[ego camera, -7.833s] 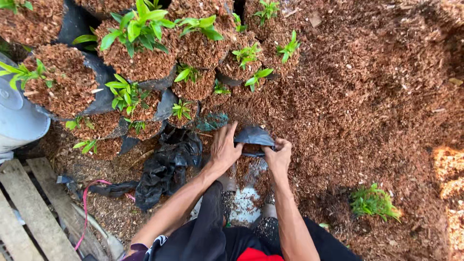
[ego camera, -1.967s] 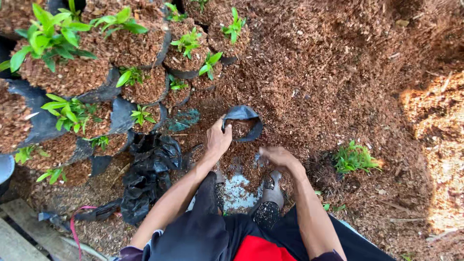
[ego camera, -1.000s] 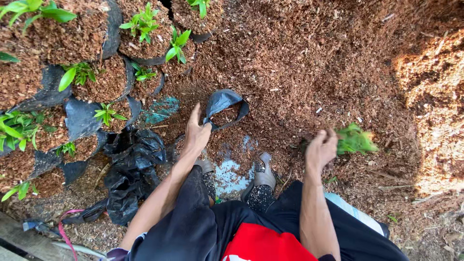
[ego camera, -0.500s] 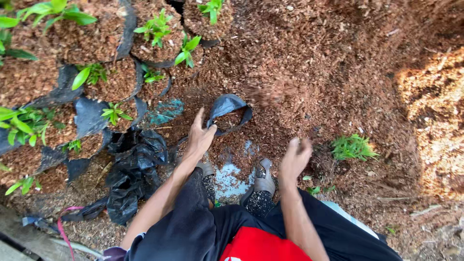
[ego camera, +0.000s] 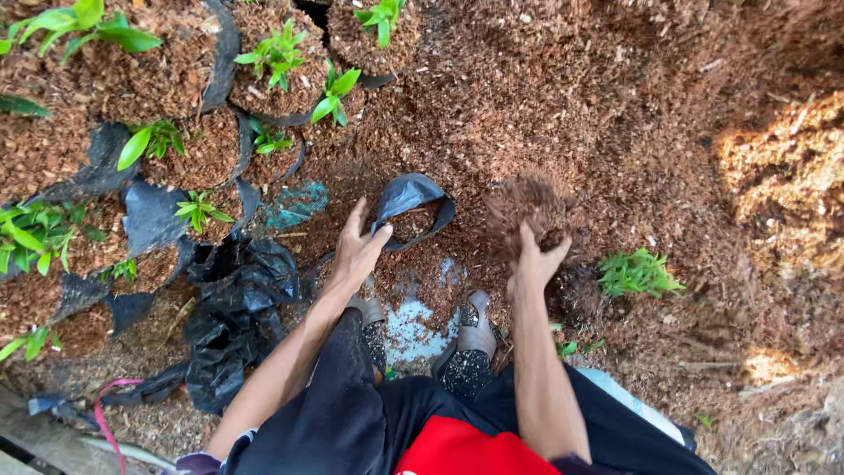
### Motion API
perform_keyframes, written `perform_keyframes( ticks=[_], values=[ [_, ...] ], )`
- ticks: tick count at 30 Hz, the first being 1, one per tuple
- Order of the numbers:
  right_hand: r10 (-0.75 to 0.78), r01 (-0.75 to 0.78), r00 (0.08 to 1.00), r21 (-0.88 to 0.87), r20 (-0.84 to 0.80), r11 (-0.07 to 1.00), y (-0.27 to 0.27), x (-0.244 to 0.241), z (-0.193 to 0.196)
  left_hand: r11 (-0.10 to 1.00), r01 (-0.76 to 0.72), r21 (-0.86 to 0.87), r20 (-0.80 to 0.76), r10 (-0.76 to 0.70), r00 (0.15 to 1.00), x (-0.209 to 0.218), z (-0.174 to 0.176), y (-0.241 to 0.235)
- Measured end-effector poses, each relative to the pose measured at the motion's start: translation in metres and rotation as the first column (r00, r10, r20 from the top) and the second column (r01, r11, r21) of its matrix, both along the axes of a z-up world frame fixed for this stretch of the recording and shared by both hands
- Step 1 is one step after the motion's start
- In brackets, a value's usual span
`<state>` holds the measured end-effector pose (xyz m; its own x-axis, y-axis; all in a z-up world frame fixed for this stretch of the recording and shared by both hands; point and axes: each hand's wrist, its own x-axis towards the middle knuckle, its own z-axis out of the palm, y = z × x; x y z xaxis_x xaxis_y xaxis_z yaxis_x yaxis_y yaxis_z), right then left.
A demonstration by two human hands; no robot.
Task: The person fills small black nursery bags with soil by hand and then plants small green seedlings into them, placing the completed bags onto a stack.
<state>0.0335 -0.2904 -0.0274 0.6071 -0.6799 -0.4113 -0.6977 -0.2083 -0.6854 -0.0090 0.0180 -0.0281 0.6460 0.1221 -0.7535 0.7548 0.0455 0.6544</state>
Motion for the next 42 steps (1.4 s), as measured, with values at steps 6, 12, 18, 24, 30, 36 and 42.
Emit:
perform_keyframes(
  ticks=[6,12,18,24,30,36,42],
  values=[
    [0.102,-0.105,0.994,0.094,0.036,0.99,-0.017,0.065,0.029,0.963,0.109,0.246,0.215,-0.164,0.963,0.003,-0.006,-0.002],
    [0.6,-0.564,0.8,-0.346,-0.005,0.749,0.001,0.12,0.091,0.951,0.165,0.263,0.196,-0.221,0.955,0.029,-0.001,-0.001],
    [0.751,-0.988,0.1,-0.152,-0.653,0.0,0.084,0.123,0.067,0.876,0.239,0.419,0.325,-0.39,0.862,0.034,-0.005,-0.006],
    [0.846,-0.899,0.416,-0.292,-0.332,0.328,0.026,0.126,0.062,0.913,0.129,0.387,0.391,-0.289,0.874,0.033,-0.008,-0.003],
    [0.742,-0.902,0.232,-0.424,-0.629,-0.077,0.042,0.097,0.058,0.896,0.043,0.442,0.497,-0.284,0.82,0.039,-0.013,-0.002],
    [0.932,-0.872,0.256,-0.477,-0.257,0.108,0.034,0.049,0.008,0.849,0.074,0.524,0.518,-0.386,0.763,0.049,-0.002,-0.002],
    [0.528,-0.37,0.848,0.762,0.043,0.532,0.069,0.045,0.076,0.861,0.306,0.407,0.191,-0.408,0.893,0.058,0.018,0.003]
  ],
)
